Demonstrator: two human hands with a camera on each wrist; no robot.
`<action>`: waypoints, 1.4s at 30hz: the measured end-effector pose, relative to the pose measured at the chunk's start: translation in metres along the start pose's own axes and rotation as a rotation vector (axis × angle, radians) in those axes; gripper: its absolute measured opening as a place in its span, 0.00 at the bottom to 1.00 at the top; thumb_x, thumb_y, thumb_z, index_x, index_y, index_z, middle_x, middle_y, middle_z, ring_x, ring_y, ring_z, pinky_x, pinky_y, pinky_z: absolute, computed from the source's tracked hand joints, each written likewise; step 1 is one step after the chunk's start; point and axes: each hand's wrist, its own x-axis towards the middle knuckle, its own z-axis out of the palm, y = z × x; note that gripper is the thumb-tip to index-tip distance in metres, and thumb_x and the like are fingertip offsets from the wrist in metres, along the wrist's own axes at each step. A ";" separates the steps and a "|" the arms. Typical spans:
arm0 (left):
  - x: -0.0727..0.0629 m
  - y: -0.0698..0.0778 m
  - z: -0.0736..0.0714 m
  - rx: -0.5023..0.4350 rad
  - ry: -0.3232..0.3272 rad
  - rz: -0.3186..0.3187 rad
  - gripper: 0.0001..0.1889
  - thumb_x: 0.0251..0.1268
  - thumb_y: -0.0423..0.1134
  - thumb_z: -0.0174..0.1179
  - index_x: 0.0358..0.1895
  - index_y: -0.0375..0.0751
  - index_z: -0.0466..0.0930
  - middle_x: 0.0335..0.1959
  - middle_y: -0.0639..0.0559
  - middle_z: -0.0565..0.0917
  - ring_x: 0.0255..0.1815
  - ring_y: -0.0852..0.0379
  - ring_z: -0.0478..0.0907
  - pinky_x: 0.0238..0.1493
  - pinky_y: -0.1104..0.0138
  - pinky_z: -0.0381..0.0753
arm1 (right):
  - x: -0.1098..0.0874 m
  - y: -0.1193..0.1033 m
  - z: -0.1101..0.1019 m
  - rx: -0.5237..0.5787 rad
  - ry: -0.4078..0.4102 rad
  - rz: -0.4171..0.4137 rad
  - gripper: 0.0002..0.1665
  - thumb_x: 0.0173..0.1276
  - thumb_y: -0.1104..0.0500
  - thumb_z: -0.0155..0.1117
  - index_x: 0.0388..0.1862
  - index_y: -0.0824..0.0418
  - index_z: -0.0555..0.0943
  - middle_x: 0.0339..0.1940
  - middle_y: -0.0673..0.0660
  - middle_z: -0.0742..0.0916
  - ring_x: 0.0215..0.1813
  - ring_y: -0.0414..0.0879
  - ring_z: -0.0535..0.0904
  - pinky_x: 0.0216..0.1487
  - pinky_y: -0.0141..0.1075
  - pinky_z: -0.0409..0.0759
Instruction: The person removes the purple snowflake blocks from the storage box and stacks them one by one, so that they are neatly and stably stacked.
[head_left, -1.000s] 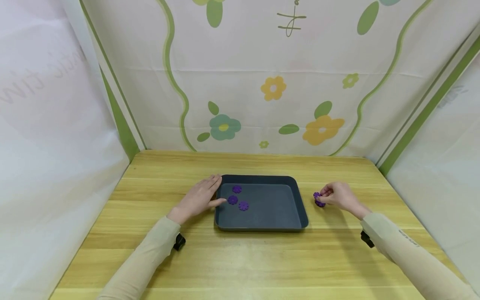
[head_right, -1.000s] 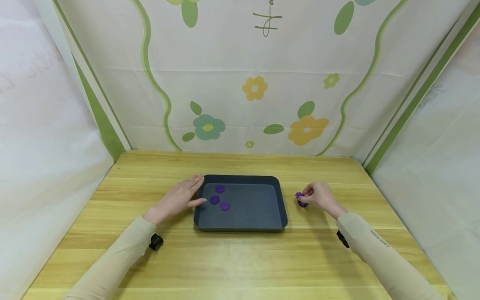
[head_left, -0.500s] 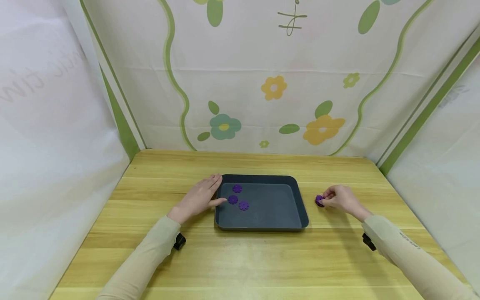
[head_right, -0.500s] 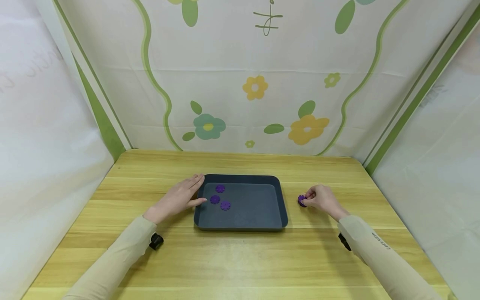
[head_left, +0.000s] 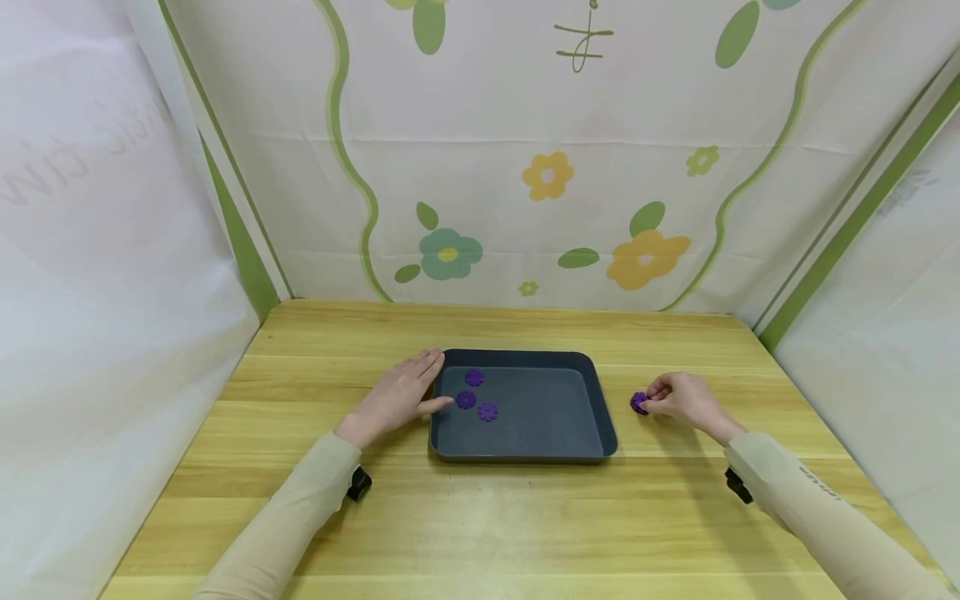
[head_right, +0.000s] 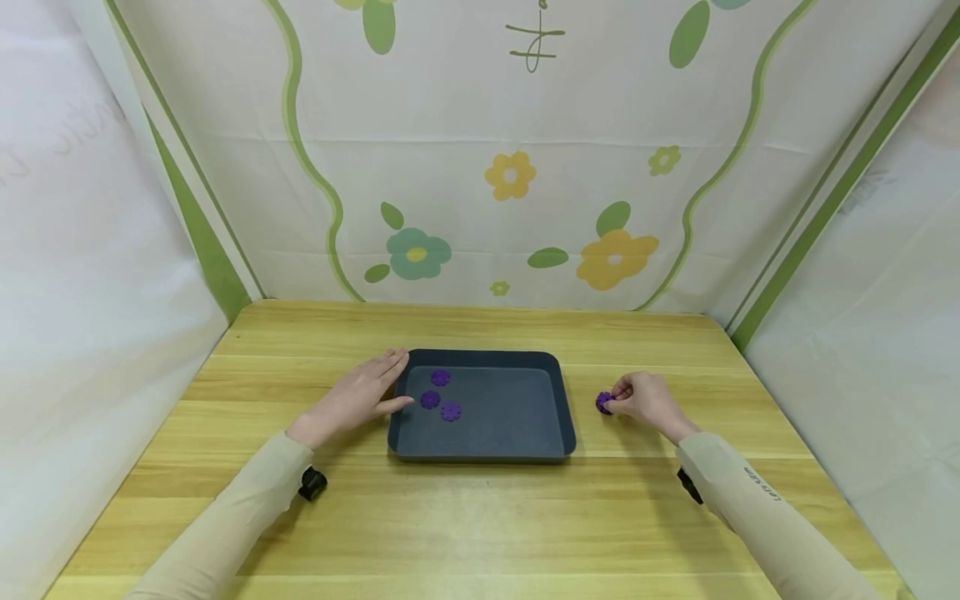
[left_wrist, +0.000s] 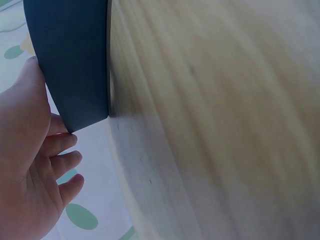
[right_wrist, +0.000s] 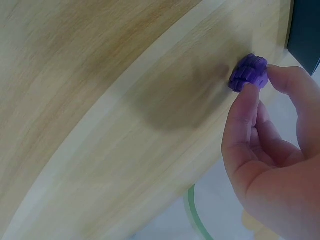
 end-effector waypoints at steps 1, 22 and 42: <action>0.000 0.000 0.000 0.000 0.000 0.000 0.42 0.71 0.62 0.53 0.75 0.33 0.60 0.76 0.38 0.65 0.76 0.42 0.64 0.74 0.50 0.69 | 0.000 0.000 0.000 -0.005 0.002 -0.004 0.14 0.60 0.59 0.73 0.38 0.70 0.84 0.33 0.61 0.88 0.32 0.43 0.81 0.28 0.29 0.79; 0.000 0.000 0.000 -0.022 -0.031 -0.017 0.43 0.71 0.63 0.51 0.76 0.34 0.58 0.77 0.39 0.63 0.78 0.42 0.62 0.76 0.50 0.67 | 0.002 0.001 0.003 -0.057 0.024 -0.043 0.12 0.59 0.58 0.74 0.35 0.66 0.84 0.31 0.57 0.87 0.32 0.42 0.79 0.32 0.33 0.77; 0.000 -0.001 0.000 -0.047 -0.037 -0.021 0.43 0.71 0.63 0.51 0.77 0.34 0.56 0.77 0.38 0.62 0.78 0.42 0.61 0.76 0.50 0.66 | 0.000 -0.006 -0.005 0.015 0.037 -0.038 0.15 0.62 0.58 0.71 0.39 0.69 0.82 0.33 0.61 0.87 0.30 0.43 0.82 0.27 0.30 0.79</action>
